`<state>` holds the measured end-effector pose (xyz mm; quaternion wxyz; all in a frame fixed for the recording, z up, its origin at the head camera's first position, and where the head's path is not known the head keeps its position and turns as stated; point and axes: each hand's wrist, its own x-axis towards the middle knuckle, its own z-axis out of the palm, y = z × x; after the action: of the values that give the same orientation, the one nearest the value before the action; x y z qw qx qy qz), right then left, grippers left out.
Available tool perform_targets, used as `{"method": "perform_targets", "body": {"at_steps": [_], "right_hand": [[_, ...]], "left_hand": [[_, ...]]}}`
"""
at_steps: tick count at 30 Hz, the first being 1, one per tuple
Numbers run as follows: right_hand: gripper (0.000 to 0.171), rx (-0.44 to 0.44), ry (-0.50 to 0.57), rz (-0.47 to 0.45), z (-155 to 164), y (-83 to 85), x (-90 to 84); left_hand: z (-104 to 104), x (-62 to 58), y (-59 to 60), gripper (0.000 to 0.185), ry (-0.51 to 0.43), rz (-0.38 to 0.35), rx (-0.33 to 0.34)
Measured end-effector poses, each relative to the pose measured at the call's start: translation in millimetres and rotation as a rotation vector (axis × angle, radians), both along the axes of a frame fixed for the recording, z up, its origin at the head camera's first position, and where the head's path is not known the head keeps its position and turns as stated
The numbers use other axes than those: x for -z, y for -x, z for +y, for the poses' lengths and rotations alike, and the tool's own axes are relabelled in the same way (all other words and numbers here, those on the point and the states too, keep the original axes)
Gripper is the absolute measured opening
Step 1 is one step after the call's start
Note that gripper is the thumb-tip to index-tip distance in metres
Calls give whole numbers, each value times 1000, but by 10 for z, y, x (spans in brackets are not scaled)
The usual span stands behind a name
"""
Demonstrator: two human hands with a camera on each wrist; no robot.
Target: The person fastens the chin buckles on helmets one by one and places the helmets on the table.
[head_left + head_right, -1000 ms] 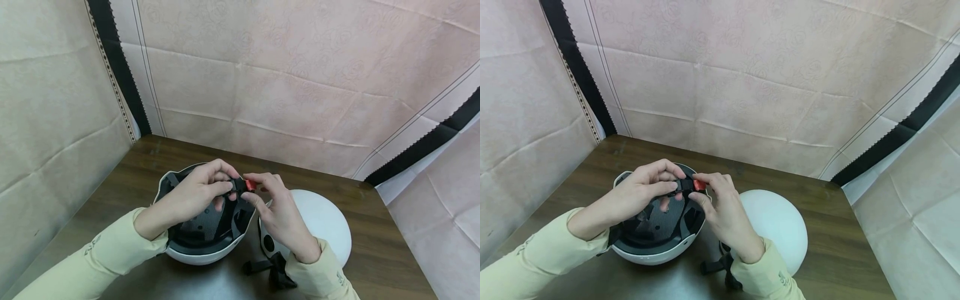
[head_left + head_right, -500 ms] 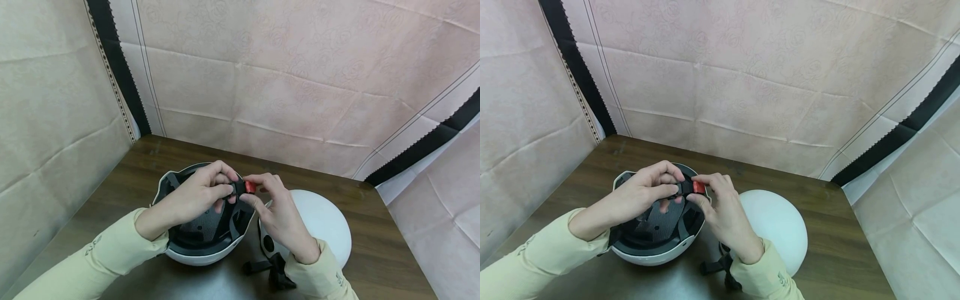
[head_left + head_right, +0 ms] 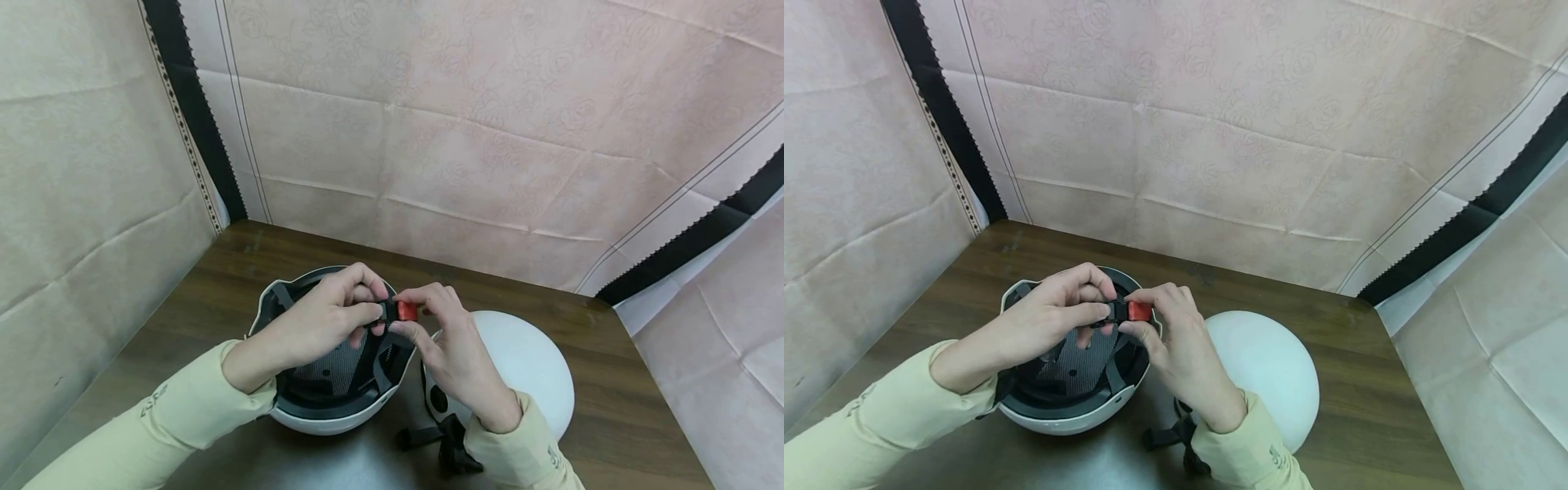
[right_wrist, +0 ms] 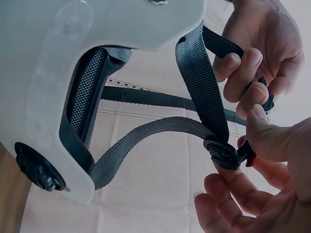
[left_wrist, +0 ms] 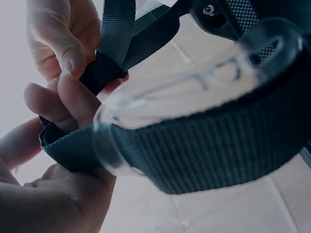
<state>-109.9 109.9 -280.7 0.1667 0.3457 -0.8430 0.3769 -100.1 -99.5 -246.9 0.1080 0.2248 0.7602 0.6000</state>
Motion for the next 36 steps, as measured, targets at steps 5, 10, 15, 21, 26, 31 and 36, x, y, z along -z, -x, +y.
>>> {"method": "perform_targets", "body": {"at_steps": [5, 10, 15, 21, 26, 31, 36], "right_hand": [[31, -5, 8, 1, 4, -13, -3], [33, -4, 13, 2, 5, -18, -10], [32, -7, 16, 6, 7, -20, -14], [32, -9, 34, 6, 13, -13, -8], [32, -12, 46, 12, 20, -4, -7], [32, -6, 33, 28, 29, -6, -25], [33, -12, 45, 25, 45, -4, -25]], "left_hand": [[10, 0, -5, 16, -5, -4, -2], [16, 2, -9, 15, -8, -2, 1], [16, 13, 0, 15, -15, 13, 14], [20, 12, 2, 14, -16, 14, 17], [24, 7, -4, 15, -16, 1, 17], [23, 10, -4, 15, -8, 5, 25], [24, 9, -6, 15, 5, 11, 35]]}}
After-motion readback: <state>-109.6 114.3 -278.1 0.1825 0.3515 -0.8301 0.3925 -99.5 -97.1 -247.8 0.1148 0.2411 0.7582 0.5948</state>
